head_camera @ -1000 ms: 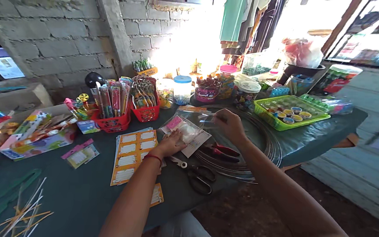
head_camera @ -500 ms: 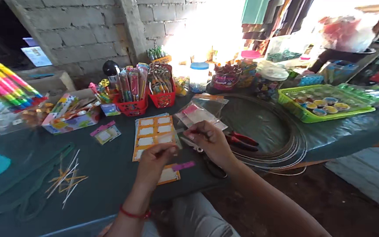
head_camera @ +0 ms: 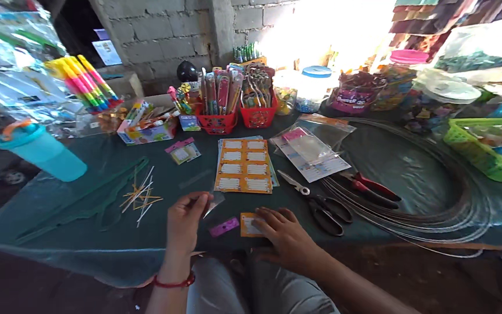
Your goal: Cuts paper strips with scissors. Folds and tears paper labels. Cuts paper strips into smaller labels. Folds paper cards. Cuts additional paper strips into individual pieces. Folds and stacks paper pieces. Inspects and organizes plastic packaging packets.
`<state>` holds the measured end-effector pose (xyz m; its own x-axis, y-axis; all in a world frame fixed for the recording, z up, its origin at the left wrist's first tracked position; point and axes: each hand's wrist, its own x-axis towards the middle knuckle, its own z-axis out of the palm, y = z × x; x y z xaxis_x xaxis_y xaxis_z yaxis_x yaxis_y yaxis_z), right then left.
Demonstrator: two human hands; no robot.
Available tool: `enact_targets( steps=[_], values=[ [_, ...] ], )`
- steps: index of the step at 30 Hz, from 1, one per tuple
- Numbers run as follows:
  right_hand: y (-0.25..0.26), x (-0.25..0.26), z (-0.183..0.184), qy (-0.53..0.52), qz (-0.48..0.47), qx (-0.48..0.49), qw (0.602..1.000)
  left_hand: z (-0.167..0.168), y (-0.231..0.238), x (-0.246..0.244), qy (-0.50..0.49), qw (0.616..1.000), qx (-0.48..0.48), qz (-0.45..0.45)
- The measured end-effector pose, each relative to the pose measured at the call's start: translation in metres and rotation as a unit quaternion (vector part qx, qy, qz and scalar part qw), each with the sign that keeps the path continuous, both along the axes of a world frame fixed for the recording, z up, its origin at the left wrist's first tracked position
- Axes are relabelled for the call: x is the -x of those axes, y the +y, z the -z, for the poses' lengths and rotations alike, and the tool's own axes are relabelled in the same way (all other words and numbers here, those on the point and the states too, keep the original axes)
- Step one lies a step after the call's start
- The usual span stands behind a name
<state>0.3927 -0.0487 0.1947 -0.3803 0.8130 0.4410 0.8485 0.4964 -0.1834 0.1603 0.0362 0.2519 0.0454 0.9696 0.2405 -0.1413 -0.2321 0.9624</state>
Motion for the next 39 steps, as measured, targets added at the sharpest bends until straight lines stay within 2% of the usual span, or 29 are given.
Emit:
enact_targets(
  steps=[4, 7, 9, 11, 15, 17, 21, 24, 30, 39],
  values=[
    [-0.021, 0.006, 0.028, -0.077, 0.024, -0.167, 0.983, 0.002, 0.003, -0.005, -0.006, 1.0, 0.007, -0.006],
    [-0.021, 0.0, 0.032, -0.028, 0.009, -0.201, 0.979, 0.0, 0.003, -0.009, -0.015, 1.0, 0.005, -0.002],
    [-0.018, -0.003, 0.022, 0.087, -0.003, -0.162, 0.983, -0.001, 0.0, -0.011, -0.007, 1.0, -0.013, -0.003],
    [-0.018, -0.008, 0.004, 0.218, 0.004, -0.08, 0.973, -0.003, -0.004, -0.011, 0.028, 0.998, -0.047, -0.015],
    [-0.021, -0.018, -0.029, 0.428, 0.01, 0.086, 0.9, -0.007, -0.015, -0.01, 0.112, 0.982, -0.139, -0.056],
    [-0.024, -0.018, -0.036, 0.478, 0.002, 0.134, 0.868, -0.007, -0.018, -0.01, 0.131, 0.975, -0.17, -0.061],
    [-0.029, -0.016, -0.039, 0.493, 0.011, 0.136, 0.859, -0.007, -0.022, -0.011, 0.135, 0.969, -0.197, -0.059],
    [-0.029, -0.021, -0.039, 0.497, 0.011, 0.106, 0.861, -0.009, -0.026, -0.012, 0.114, 0.979, -0.164, -0.041],
    [-0.023, -0.039, -0.03, 0.501, -0.047, 0.052, 0.862, -0.007, -0.029, -0.015, 0.052, 0.992, -0.116, -0.017],
    [-0.023, -0.047, -0.046, 0.49, -0.033, 0.002, 0.871, -0.006, -0.035, -0.016, 0.088, 0.99, -0.096, 0.054]
  ],
)
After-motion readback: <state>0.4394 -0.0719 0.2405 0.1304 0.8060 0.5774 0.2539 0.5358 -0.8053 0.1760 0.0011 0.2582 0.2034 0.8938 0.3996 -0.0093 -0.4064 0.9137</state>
